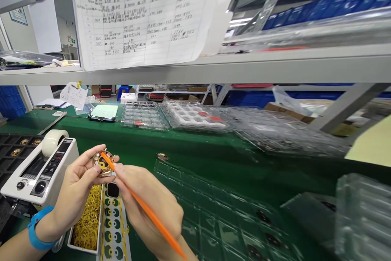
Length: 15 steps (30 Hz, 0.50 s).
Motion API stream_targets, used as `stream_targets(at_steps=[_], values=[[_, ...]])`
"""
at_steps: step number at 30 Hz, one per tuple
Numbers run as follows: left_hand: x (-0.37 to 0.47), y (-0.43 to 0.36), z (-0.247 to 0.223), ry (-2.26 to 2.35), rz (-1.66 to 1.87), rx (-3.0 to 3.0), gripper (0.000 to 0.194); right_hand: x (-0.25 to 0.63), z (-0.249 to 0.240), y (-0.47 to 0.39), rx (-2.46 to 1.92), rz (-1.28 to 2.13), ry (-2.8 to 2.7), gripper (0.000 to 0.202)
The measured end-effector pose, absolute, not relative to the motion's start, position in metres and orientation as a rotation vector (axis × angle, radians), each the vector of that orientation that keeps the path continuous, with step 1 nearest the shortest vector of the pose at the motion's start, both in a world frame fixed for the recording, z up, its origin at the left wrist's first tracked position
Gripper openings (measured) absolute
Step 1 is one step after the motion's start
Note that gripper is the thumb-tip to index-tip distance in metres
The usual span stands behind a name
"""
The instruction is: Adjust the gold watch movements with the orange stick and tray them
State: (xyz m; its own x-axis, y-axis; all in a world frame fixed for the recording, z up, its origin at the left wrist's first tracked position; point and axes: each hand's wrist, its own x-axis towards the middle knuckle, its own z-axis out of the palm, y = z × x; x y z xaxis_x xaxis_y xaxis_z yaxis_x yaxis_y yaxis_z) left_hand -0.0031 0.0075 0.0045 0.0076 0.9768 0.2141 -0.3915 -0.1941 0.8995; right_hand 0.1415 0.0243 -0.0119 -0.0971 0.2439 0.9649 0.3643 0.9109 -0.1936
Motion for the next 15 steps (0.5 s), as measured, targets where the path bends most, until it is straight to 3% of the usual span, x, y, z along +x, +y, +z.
stream_targets(at_steps=[8,15], values=[[-0.006,0.015,0.005,0.712,1.499,0.974,0.024,0.143,-0.013,0.032,-0.248,-0.582,-1.982,0.027],[-0.012,0.018,0.01,0.727,1.406,1.031,0.027,0.154,-0.006,0.02,-0.54,-0.125,-1.638,0.036]])
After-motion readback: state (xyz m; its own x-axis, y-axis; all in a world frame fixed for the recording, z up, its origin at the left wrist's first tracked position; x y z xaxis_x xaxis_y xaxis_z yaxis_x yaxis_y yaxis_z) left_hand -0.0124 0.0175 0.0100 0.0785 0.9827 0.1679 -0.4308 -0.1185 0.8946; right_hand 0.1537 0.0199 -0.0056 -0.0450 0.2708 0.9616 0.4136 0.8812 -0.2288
